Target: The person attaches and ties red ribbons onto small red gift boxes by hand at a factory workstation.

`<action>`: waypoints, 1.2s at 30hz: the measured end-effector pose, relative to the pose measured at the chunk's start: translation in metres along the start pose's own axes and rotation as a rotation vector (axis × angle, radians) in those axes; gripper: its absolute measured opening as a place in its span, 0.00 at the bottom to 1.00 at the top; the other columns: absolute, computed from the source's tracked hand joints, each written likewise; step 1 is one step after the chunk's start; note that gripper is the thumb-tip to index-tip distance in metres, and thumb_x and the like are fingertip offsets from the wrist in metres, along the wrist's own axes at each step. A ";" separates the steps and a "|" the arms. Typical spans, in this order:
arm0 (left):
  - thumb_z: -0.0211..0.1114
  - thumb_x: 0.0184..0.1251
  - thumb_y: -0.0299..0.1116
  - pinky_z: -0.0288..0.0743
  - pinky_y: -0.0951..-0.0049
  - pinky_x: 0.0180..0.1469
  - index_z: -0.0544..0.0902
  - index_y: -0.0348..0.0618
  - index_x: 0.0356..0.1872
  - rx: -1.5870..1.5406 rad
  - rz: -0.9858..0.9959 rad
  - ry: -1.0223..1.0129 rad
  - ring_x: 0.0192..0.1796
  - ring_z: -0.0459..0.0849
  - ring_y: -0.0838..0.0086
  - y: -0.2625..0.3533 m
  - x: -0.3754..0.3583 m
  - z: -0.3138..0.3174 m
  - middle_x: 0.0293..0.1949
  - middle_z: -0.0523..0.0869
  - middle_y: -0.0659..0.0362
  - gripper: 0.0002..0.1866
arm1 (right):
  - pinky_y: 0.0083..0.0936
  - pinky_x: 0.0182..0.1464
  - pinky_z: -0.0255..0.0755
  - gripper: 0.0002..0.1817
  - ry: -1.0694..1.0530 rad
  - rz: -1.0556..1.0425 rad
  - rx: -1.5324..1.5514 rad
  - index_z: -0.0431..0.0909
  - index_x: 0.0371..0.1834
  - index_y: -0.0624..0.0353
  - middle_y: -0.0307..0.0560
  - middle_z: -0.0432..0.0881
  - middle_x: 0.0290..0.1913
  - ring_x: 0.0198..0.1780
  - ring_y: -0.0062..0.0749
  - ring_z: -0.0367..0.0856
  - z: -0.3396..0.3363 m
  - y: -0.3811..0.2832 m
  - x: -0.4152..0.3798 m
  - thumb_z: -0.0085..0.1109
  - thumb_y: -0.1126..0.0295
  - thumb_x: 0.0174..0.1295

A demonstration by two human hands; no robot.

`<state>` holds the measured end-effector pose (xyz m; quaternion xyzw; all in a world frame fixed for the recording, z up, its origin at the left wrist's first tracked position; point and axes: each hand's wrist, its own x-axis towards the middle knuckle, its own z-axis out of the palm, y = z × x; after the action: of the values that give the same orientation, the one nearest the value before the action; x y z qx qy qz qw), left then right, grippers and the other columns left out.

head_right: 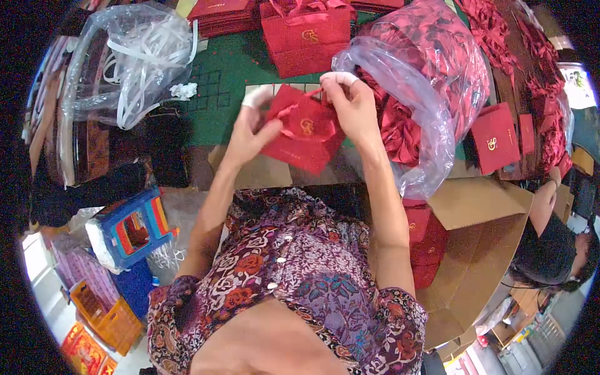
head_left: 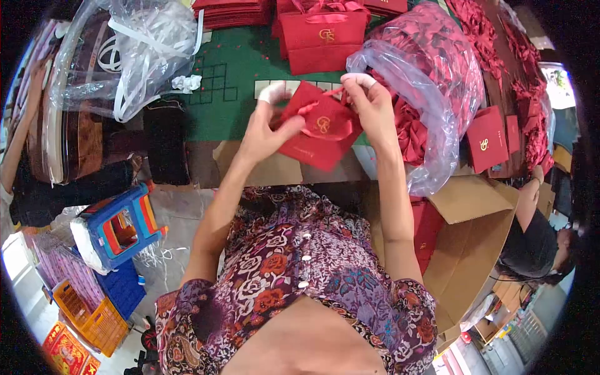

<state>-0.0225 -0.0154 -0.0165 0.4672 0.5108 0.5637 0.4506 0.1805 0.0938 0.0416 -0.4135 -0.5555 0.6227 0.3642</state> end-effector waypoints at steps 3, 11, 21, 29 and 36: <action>0.77 0.59 0.30 0.71 0.66 0.67 0.61 0.33 0.73 0.239 -0.273 -0.233 0.63 0.78 0.69 0.022 -0.023 -0.001 0.63 0.77 0.52 0.44 | 0.13 0.33 0.62 0.10 0.103 -0.015 -0.028 0.83 0.47 0.60 0.29 0.79 0.31 0.32 0.10 0.71 0.003 0.006 0.009 0.59 0.64 0.74; 0.74 0.59 0.24 0.71 0.67 0.66 0.63 0.34 0.72 0.281 -0.224 -0.248 0.62 0.78 0.71 0.061 -0.059 0.002 0.61 0.80 0.51 0.40 | 0.14 0.30 0.62 0.14 0.329 -0.232 -0.265 0.85 0.48 0.65 0.28 0.77 0.29 0.29 0.10 0.68 -0.016 0.010 0.051 0.61 0.64 0.73; 0.73 0.63 0.22 0.79 0.72 0.56 0.74 0.39 0.57 0.357 0.041 0.306 0.51 0.86 0.73 0.104 -0.056 -0.014 0.48 0.86 0.54 0.23 | 0.21 0.47 0.78 0.13 0.142 -0.169 -0.396 0.84 0.54 0.66 0.43 0.88 0.45 0.44 0.22 0.84 -0.022 -0.027 -0.015 0.56 0.72 0.74; 0.74 0.39 0.17 0.77 0.60 0.48 0.87 0.49 0.51 0.834 0.419 0.060 0.44 0.82 0.56 0.085 -0.066 0.017 0.41 0.84 0.53 0.30 | 0.40 0.45 0.75 0.07 0.317 -0.231 -1.224 0.84 0.38 0.58 0.51 0.81 0.37 0.41 0.49 0.82 -0.053 0.000 -0.063 0.69 0.71 0.58; 0.82 0.42 0.34 0.74 0.58 0.48 0.85 0.48 0.53 0.909 0.328 -0.145 0.49 0.78 0.58 0.026 -0.073 0.059 0.48 0.80 0.57 0.30 | 0.42 0.46 0.73 0.06 0.281 -0.309 -1.247 0.81 0.36 0.59 0.51 0.78 0.36 0.42 0.49 0.78 -0.051 0.013 -0.061 0.67 0.72 0.58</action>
<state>0.0467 -0.0803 0.0074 0.7289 0.5922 0.3133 0.1405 0.2509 0.0568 0.0335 -0.5400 -0.8124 0.0643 0.2106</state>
